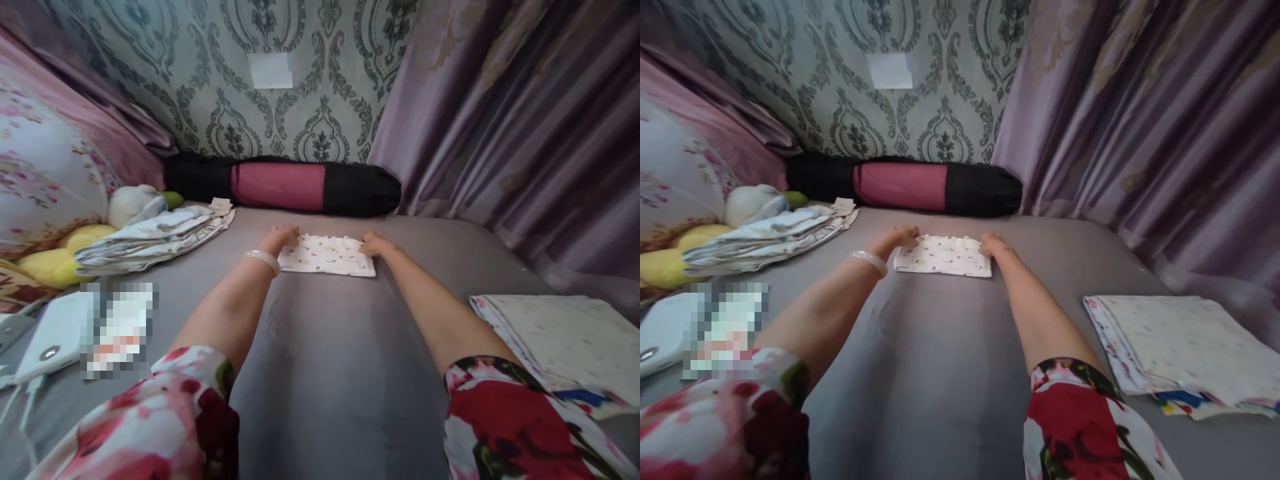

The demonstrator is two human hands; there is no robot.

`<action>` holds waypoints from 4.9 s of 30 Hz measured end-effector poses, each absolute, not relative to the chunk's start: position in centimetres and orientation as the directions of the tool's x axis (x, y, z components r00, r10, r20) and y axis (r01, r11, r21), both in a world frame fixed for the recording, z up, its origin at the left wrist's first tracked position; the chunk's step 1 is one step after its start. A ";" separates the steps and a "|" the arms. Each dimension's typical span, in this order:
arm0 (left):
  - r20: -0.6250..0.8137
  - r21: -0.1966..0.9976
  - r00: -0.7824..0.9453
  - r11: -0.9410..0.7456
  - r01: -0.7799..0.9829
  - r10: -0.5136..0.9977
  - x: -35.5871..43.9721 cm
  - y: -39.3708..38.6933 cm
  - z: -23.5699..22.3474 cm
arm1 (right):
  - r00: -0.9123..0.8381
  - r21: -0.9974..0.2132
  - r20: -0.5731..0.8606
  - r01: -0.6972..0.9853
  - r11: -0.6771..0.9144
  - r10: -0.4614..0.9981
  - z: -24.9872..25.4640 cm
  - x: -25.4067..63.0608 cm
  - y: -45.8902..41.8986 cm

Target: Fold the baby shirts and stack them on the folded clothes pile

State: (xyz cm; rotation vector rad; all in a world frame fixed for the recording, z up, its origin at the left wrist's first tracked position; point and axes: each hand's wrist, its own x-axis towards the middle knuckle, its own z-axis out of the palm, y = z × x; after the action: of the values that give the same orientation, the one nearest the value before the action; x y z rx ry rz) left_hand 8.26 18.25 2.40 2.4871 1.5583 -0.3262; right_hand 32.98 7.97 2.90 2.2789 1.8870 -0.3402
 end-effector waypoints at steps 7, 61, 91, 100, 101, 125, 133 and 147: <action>-0.085 0.087 0.437 -0.430 0.899 0.896 7.4 14.7 3.9 | 0.171 -0.156 -0.039 0.972 -0.175 0.985 3.6 33.4 4.5; 0.018 0.292 0.786 -0.755 0.587 0.618 4.6 -2.2 0.5 | -0.138 -0.253 0.103 0.954 0.160 0.985 -0.1 22.0 -8.9; 0.061 0.268 0.617 -0.608 0.747 0.785 7.1 -4.3 -1.7 | -0.148 -0.266 0.119 0.948 0.175 0.982 -1.8 21.5 -8.7; 0.216 0.160 0.566 -0.601 0.783 0.795 5.8 -4.8 -0.8 | -0.034 -0.265 0.139 0.962 0.071 0.990 -1.0 22.0 -9.2; 0.194 0.154 0.575 -0.604 0.782 0.795 5.7 -4.8 -0.8 | -0.028 -0.264 0.119 0.963 0.059 0.993 -1.1 22.0 -9.2; 0.088 0.143 0.466 -0.474 0.869 0.880 4.4 -3.8 -1.5 | 0.169 -0.130 0.068 0.979 -0.160 0.983 -1.3 23.3 -9.2; 0.251 0.099 0.381 -0.415 0.904 0.890 3.4 -3.4 -1.0 | 0.229 -0.092 0.130 0.971 -0.219 0.965 -0.8 25.1 -9.2; 0.176 0.200 0.344 -0.376 0.905 0.922 2.7 -2.8 -1.0 | 0.176 -0.098 0.076 0.981 -0.169 0.981 -0.1 24.3 -9.1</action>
State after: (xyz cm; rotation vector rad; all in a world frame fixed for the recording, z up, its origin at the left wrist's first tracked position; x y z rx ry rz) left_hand 2.72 -2.77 -1.03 2.5201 1.7156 0.4006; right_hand 24.30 -9.10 -0.15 2.5010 2.0995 -0.0076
